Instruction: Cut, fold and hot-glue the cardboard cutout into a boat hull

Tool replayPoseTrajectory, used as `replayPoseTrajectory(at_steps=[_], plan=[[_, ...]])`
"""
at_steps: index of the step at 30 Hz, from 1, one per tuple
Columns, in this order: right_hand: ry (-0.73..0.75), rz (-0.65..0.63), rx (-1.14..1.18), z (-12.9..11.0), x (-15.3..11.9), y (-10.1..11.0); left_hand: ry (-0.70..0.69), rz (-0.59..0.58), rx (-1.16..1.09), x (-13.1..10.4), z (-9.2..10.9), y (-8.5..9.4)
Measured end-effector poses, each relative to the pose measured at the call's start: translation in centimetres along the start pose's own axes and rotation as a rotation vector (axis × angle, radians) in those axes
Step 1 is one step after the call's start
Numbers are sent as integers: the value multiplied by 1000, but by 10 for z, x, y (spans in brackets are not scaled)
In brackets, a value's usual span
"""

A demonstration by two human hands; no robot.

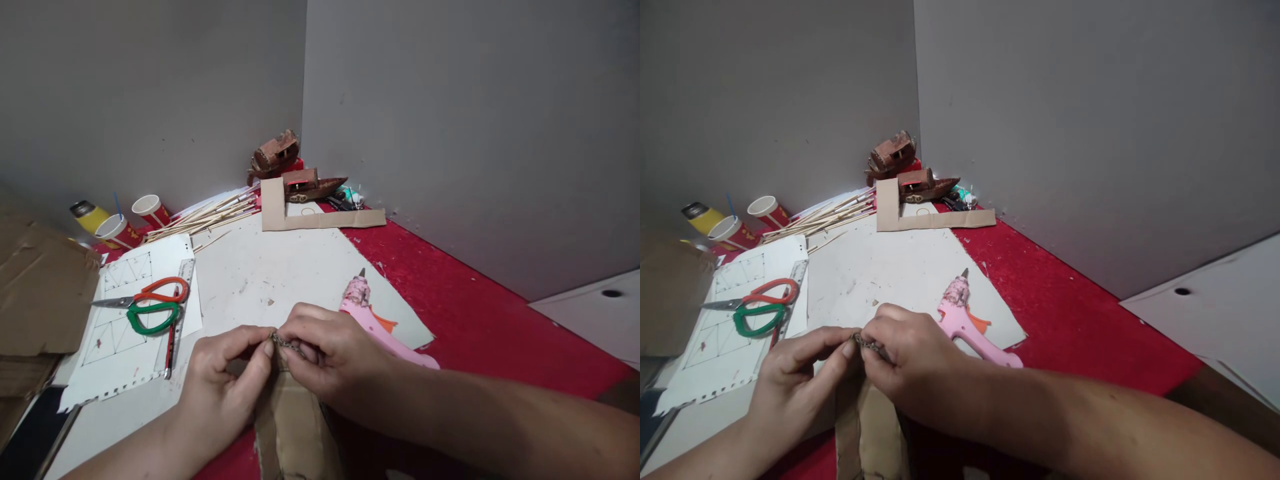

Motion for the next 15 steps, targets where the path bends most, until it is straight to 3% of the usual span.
replayPoseTrajectory(at_steps=[4,10,15], plan=[[-41,14,150,5,2,-1,-1,-29,-33,-1,-1,1],[-217,-110,144,6,2,10,43,2,-72,-2,-6,0],[-35,-104,15,5,1,16,114,-15,-122,-4,-9,-2]])
Point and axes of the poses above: each hand's wrist, its own x-axis towards the middle knuckle, its own y-axis out of the back of the hand, z = x × y, the point moved 1 cm from there along x, towards the middle knuckle, and after that the axes turned 4 degrees about -y, right-handed, at the moved point
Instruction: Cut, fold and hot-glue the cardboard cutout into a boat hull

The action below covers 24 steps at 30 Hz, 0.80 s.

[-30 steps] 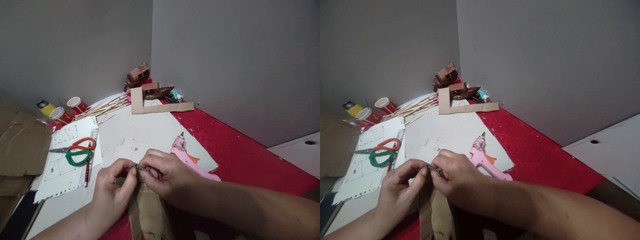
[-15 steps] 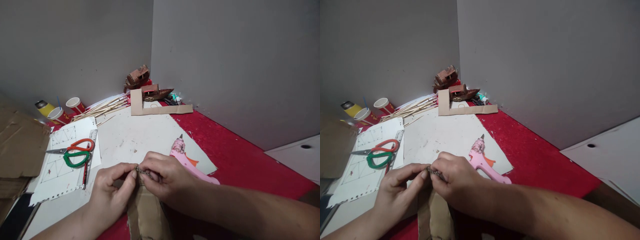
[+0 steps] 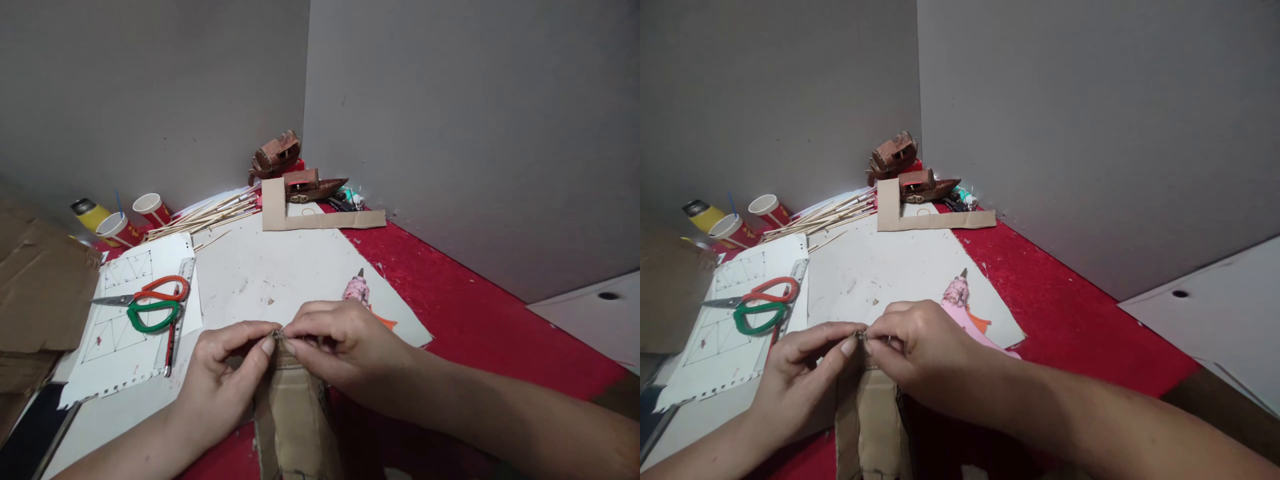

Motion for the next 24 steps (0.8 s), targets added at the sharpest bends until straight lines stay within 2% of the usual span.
replayPoseTrajectory(at_steps=[3,7,11,15,18,22,24], plan=[[50,6,-55,0,-2,-3,-12,-25,-17,-1,1,1],[27,-2,-136,2,-4,-7,-2,-41,-47,0,0,0],[56,-2,-161,6,1,-8,158,-95,-187,3,-8,-5],[-21,21,-126,6,8,-3,307,-110,-372,9,-16,-7],[-90,-41,-55,4,10,1,386,-85,-506,13,-20,-5],[-135,-162,87,4,11,-1,457,-121,-643,14,-21,-5],[-209,-231,187,6,13,-3,493,-116,-714,13,-21,-5]])
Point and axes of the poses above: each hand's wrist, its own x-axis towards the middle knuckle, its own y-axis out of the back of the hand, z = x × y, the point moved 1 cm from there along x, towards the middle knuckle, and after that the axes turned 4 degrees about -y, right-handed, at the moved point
